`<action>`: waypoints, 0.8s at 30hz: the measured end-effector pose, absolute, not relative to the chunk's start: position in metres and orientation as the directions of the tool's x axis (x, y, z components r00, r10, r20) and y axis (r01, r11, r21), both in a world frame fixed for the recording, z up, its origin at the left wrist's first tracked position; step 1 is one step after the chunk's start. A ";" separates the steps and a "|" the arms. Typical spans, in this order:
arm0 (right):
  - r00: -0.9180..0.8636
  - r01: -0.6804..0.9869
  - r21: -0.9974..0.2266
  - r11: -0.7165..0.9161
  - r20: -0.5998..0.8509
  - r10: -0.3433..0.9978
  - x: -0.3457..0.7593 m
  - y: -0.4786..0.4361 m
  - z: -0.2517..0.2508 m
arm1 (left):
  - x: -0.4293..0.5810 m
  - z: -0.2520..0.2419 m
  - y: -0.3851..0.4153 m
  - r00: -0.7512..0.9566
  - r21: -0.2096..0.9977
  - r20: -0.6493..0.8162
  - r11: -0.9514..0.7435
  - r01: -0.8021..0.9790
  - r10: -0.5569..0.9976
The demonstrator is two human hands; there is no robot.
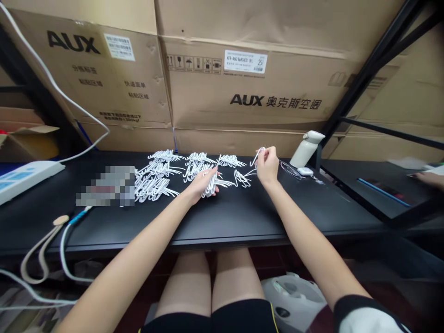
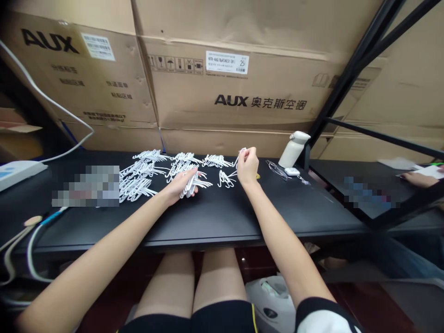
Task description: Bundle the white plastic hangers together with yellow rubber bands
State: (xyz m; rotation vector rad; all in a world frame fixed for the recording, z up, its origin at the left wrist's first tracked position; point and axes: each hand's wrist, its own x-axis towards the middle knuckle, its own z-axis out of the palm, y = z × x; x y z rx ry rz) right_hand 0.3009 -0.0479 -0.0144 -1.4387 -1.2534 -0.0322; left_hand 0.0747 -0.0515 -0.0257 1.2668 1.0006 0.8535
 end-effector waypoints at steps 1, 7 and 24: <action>0.419 0.668 -0.686 0.289 0.667 0.616 0.293 -0.052 -0.012 | 0.075 -0.026 -0.051 0.352 0.992 -0.123 0.121 0.026 0.928; 0.232 0.494 -0.711 0.500 0.662 0.712 0.253 -0.072 -0.010 | 0.078 -0.029 -0.052 0.322 1.000 0.025 -0.029 0.010 0.947; -0.120 0.575 -0.620 0.534 0.581 0.805 0.228 -0.079 -0.027 | 0.079 -0.034 -0.059 0.250 0.859 0.424 -0.474 0.194 0.871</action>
